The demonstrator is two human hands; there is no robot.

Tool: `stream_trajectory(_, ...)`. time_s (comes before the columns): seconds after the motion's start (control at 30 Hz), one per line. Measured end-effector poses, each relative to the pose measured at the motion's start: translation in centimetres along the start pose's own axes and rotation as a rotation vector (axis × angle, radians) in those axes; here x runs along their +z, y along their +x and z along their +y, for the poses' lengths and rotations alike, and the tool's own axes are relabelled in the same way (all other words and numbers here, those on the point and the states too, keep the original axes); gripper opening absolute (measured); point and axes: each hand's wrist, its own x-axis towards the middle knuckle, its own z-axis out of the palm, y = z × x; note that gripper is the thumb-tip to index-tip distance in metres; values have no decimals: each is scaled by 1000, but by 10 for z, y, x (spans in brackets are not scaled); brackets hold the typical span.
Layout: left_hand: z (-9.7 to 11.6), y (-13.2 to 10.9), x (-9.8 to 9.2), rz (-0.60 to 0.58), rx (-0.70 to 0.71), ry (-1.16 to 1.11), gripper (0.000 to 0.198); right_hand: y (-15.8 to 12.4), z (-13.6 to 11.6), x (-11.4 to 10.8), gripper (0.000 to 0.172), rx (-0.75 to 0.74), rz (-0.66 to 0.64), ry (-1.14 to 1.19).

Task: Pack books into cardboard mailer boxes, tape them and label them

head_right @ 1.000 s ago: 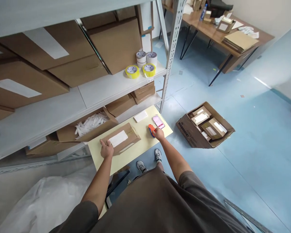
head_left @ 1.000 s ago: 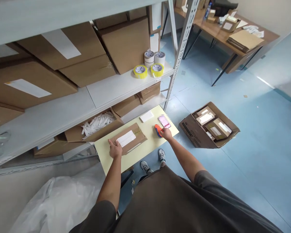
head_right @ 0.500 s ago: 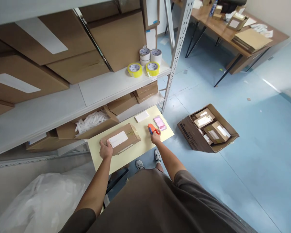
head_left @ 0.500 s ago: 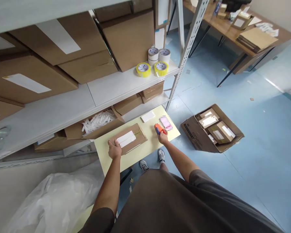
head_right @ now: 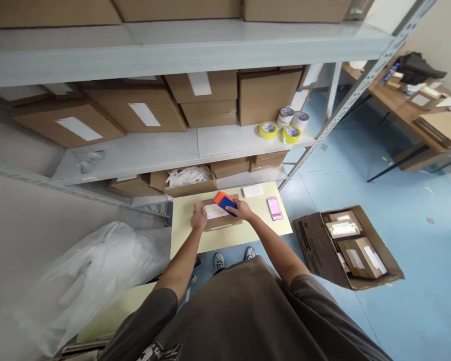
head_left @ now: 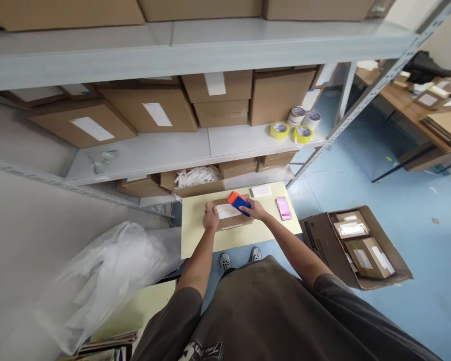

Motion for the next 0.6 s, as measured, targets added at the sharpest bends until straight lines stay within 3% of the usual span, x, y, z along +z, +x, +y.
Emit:
stream_trajectory(0.13, -5, -1, -9, -57, 26, -101, 71, 8, -2, 6, 42, 8, -97, 11)
stream_trajectory(0.27, -4, -5, -23, 93, 147, -183, 72, 10, 3, 3, 45, 27, -153, 53)
stream_trajectory(0.33, 4, -6, -27, 98, 244, -319, 63, 10, 2, 1, 46, 30, -163, 38)
stream_trajectory(0.4, 16, -5, -28, -52, 289, -526, 57, 9, -2, -1, 46, 16, -166, 14)
stream_trajectory(0.53, 30, 0, -23, -446, 215, -917, 61, 6, -15, -8, 46, -38, -183, -34)
stream_trajectory(0.6, 30, 2, -20, -539, 166, -1021, 62, 4, -21, -12, 47, -56, -200, -61)
